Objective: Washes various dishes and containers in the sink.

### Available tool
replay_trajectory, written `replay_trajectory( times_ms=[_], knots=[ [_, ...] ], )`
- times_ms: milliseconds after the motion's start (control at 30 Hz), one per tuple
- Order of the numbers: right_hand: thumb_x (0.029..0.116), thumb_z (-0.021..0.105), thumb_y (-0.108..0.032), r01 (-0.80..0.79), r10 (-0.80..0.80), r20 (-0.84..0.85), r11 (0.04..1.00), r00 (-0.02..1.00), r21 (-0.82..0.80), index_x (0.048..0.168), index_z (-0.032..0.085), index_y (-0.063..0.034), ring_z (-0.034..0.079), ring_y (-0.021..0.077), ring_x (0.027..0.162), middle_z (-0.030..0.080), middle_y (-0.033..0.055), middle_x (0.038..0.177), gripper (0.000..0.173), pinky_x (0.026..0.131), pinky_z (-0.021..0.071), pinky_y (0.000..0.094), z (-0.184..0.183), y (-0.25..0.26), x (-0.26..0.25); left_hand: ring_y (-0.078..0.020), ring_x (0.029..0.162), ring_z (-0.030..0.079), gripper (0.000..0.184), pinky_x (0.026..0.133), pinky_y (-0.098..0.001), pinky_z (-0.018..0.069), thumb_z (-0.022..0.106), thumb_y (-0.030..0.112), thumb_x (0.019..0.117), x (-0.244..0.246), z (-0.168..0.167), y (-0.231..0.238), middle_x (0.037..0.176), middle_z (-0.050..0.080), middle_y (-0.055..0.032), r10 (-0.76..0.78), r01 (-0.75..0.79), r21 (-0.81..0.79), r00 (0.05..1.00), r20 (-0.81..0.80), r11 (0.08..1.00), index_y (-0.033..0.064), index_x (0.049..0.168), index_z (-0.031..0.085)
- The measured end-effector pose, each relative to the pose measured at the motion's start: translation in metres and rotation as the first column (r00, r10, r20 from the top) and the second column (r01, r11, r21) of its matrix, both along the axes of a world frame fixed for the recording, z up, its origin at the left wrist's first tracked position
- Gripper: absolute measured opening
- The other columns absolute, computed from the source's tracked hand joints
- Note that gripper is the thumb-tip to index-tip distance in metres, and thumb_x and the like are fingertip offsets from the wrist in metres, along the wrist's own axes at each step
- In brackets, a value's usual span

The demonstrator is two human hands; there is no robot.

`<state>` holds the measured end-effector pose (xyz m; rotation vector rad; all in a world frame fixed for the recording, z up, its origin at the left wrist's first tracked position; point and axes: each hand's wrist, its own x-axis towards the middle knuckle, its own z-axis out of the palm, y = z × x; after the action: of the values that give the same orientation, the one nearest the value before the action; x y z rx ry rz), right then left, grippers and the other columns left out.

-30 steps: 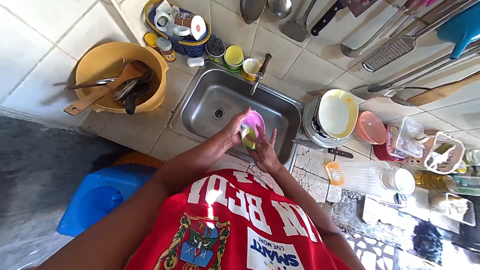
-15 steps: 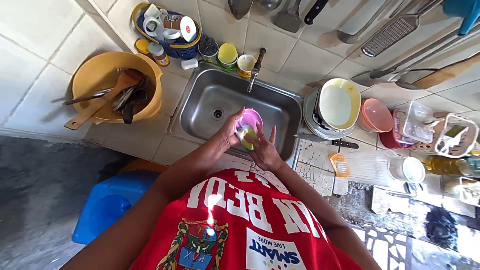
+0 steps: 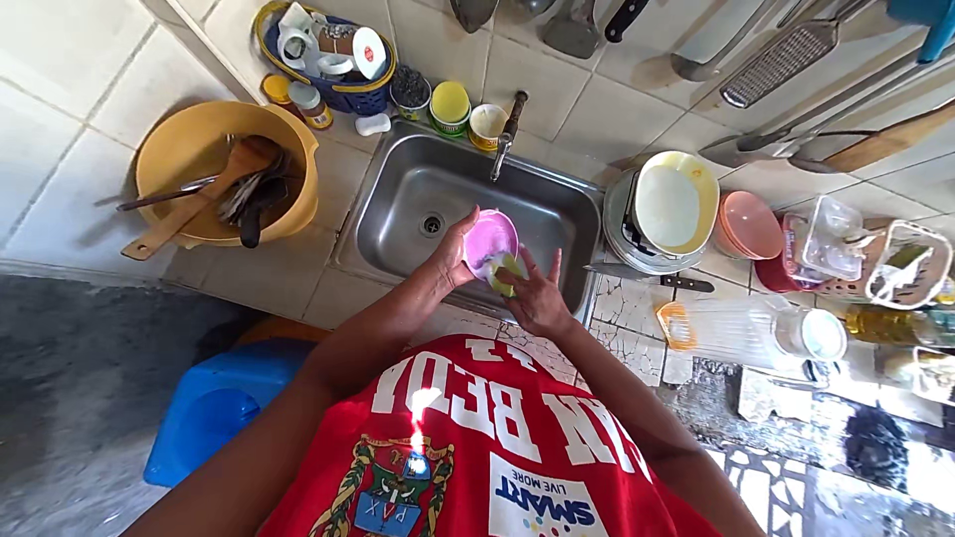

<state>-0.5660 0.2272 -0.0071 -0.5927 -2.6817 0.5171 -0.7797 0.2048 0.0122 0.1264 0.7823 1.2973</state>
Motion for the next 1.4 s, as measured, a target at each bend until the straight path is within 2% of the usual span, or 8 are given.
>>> replay_trajectory(
  times_ms=[433,600,800,900,1067,1133,1267,1400],
  knots=[
    [0.1013,0.043,-0.029,-0.061,0.046,-0.086,0.983,0.995,-0.172,0.13,0.07,-0.006,0.033,0.0413,0.152,0.067,0.0066,0.139,0.046,0.113,-0.0048,0.083,-0.008,-0.005,-0.022,-0.0205,0.1,0.07,0.051,0.085,-0.0401,0.0597,0.039,0.051,0.1075,0.0,-0.005,-0.002,0.113,0.069,-0.0095,0.046,-0.05,-0.051,0.997,-0.064,0.997,0.0138,0.139,0.055],
    [0.0951,0.053,-0.024,0.099,-0.106,0.052,0.988,0.993,0.119,0.121,0.075,-0.013,0.042,0.0452,0.146,0.072,0.0037,0.13,0.036,0.111,0.007,0.0855,-0.011,0.025,-0.003,-0.0272,0.109,0.068,0.06,0.091,-0.0486,0.0581,0.031,0.059,0.1066,-0.001,-0.005,-0.011,0.121,0.068,-0.013,-0.066,0.066,-0.035,0.998,-0.016,0.997,0.0151,0.14,0.054],
    [0.0962,0.034,-0.074,0.096,-0.089,-0.109,0.993,0.99,0.061,0.137,0.065,-0.0065,0.042,0.0462,0.146,0.068,0.0133,0.136,0.085,0.111,0.0076,0.0853,-0.005,0.012,-0.038,-0.0195,0.096,0.07,0.063,0.083,-0.0404,0.0601,0.029,0.064,0.1048,0.017,0.007,0.002,0.104,0.071,-0.0081,-0.104,0.106,-0.036,0.993,0.05,0.994,0.0133,0.125,0.059],
    [0.0882,0.073,-0.038,0.002,0.007,-0.166,0.998,0.986,0.056,0.123,0.071,-0.0036,0.055,0.0418,0.135,0.072,0.0137,0.126,0.049,0.115,0.0189,0.0796,-0.002,0.006,-0.039,-0.0214,0.091,0.07,0.086,0.078,-0.0422,0.0604,0.02,0.082,0.0944,0.009,0.008,0.007,0.1,0.071,-0.01,-0.139,0.142,-0.137,0.99,0.029,0.98,0.0128,0.127,0.059],
    [0.0869,0.077,-0.008,0.119,-0.214,-0.321,0.95,0.923,-0.29,0.105,0.07,0.0086,0.072,0.0308,0.098,0.072,0.0219,0.104,0.026,0.09,0.0593,0.0443,0.013,0.007,-0.036,-0.0282,0.111,0.061,0.104,0.082,-0.0498,0.0538,0.001,0.091,0.0848,0.004,-0.004,0.012,0.128,0.062,-0.0138,-0.29,0.241,-0.257,0.941,-0.175,0.936,0.0184,0.141,0.05],
    [0.0843,0.08,-0.008,0.152,-0.431,-0.319,0.763,0.844,-0.628,0.107,0.065,0.0072,0.069,0.0167,0.085,0.071,0.0138,0.096,0.031,0.08,0.0599,0.035,0.024,0.02,-0.033,-0.0341,0.138,0.046,0.093,0.104,-0.0605,0.0444,0.016,0.086,0.092,0.003,-0.012,0.008,0.155,0.043,-0.0145,-0.269,0.236,-0.194,0.949,-0.165,0.952,0.0209,0.155,0.035],
    [0.0791,0.078,0.001,-0.087,-0.654,-0.318,0.359,0.686,-0.929,0.103,0.062,-0.006,0.069,0.0115,0.079,0.071,0.0022,0.089,0.03,0.072,0.0617,0.033,0.015,0.059,-0.013,-0.0222,0.115,0.064,0.048,0.096,-0.0437,0.0554,0.051,0.041,0.1067,0.004,-0.033,-0.01,0.13,0.062,-0.0079,-0.147,0.134,-0.078,0.971,-0.191,0.988,0.0158,0.147,0.043],
    [0.0875,0.08,-0.013,0.275,-0.605,-0.15,0.55,0.782,-0.788,0.106,0.065,0.0009,0.067,0.0141,0.077,0.07,0.008,0.088,0.028,0.073,0.059,0.0333,-0.007,0.084,0.004,-0.0199,0.097,0.07,0.036,0.088,-0.0372,0.0593,0.059,0.008,0.1016,0.012,-0.018,-0.026,0.114,0.067,-0.0102,-0.134,0.119,-0.08,0.968,-0.214,0.99,0.0062,0.136,0.05]
  ],
)
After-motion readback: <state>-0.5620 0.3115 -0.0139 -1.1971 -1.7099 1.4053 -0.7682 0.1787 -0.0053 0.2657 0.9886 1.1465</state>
